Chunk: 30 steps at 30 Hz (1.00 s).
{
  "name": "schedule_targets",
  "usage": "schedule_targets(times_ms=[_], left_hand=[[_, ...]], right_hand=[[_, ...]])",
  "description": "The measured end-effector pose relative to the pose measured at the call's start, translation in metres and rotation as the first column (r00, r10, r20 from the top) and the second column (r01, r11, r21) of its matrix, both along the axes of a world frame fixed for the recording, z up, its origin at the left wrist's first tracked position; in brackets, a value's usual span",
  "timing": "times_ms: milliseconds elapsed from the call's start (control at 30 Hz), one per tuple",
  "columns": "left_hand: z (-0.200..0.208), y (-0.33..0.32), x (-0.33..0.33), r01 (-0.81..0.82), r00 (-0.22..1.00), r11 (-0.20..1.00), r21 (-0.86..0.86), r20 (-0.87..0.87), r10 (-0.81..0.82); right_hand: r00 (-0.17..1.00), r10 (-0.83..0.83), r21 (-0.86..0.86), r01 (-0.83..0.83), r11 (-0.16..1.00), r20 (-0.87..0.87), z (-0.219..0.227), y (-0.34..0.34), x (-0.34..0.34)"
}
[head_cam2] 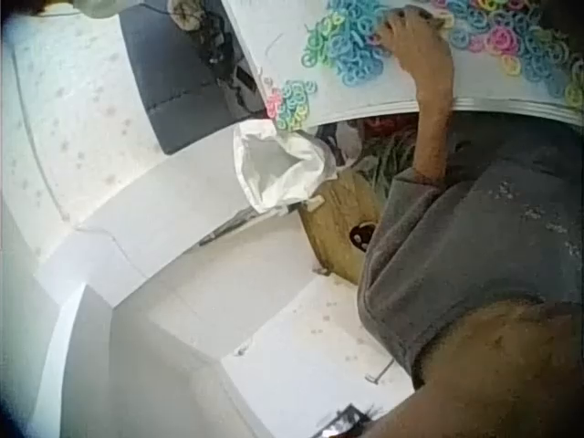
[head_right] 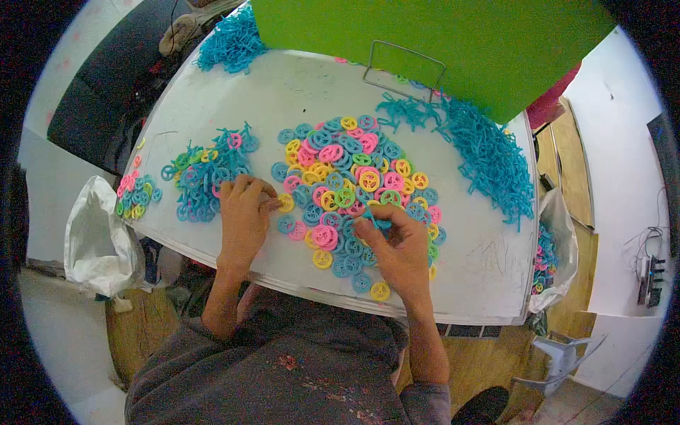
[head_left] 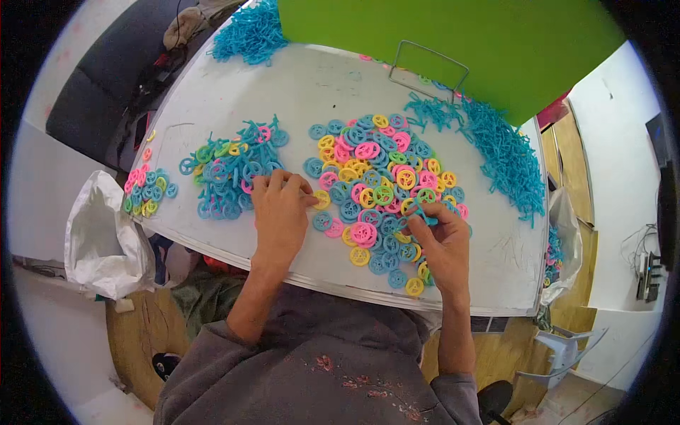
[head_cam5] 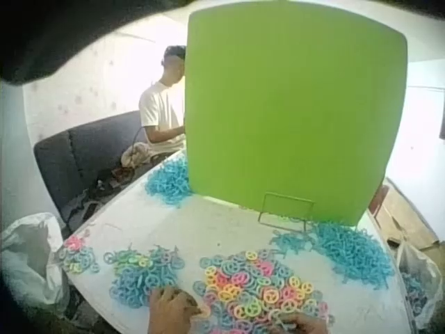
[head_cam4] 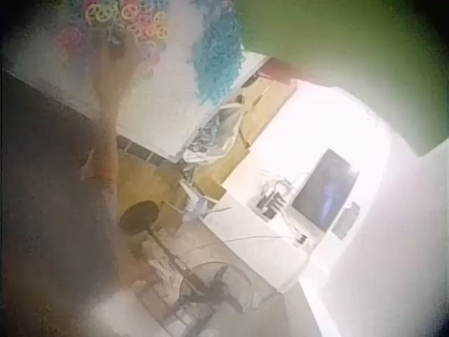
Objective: Manually connecting and assembling colorful plastic toy rings and shapes at a workbench.
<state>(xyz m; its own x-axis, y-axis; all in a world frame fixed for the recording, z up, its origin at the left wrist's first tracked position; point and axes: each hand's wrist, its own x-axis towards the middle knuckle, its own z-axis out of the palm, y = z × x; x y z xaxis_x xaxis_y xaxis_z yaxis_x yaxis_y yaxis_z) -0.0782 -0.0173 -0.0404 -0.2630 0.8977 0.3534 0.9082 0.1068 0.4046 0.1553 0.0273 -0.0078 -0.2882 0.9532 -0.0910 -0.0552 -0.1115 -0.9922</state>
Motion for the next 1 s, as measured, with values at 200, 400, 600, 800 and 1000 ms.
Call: schedule_targets(times_ms=[200, 400, 600, 800, 1000], left_hand=[[-0.008, 0.0, 0.008, 0.049, 0.985, 0.998, 0.035, 0.164, -0.055], [0.002, 0.003, 0.017, 0.0, 0.913, 0.996, 0.091, 0.407, -0.037], [0.024, -0.007, 0.054, 0.273, 0.271, 0.954, 0.127, 0.941, -0.202], [0.024, -0.005, 0.061, 0.294, 0.056, 0.95, 0.109, 0.99, -0.131], [0.022, -0.002, 0.066, 0.233, 0.152, 0.966, 0.115, 0.976, -0.153]], right_hand=[[1.0, 0.016, 0.044, -0.017, 0.999, 0.024, -0.001, -0.002, -0.002], [0.997, 0.041, 0.073, -0.045, 0.996, 0.058, -0.008, -0.007, -0.008], [0.999, 0.008, 0.137, -0.013, 0.991, 0.039, -0.009, -0.015, -0.015], [0.999, -0.026, 0.134, 0.02, 0.991, 0.039, -0.006, -0.017, -0.014], [0.997, -0.057, 0.158, 0.05, 0.986, 0.042, -0.008, -0.021, -0.018]])
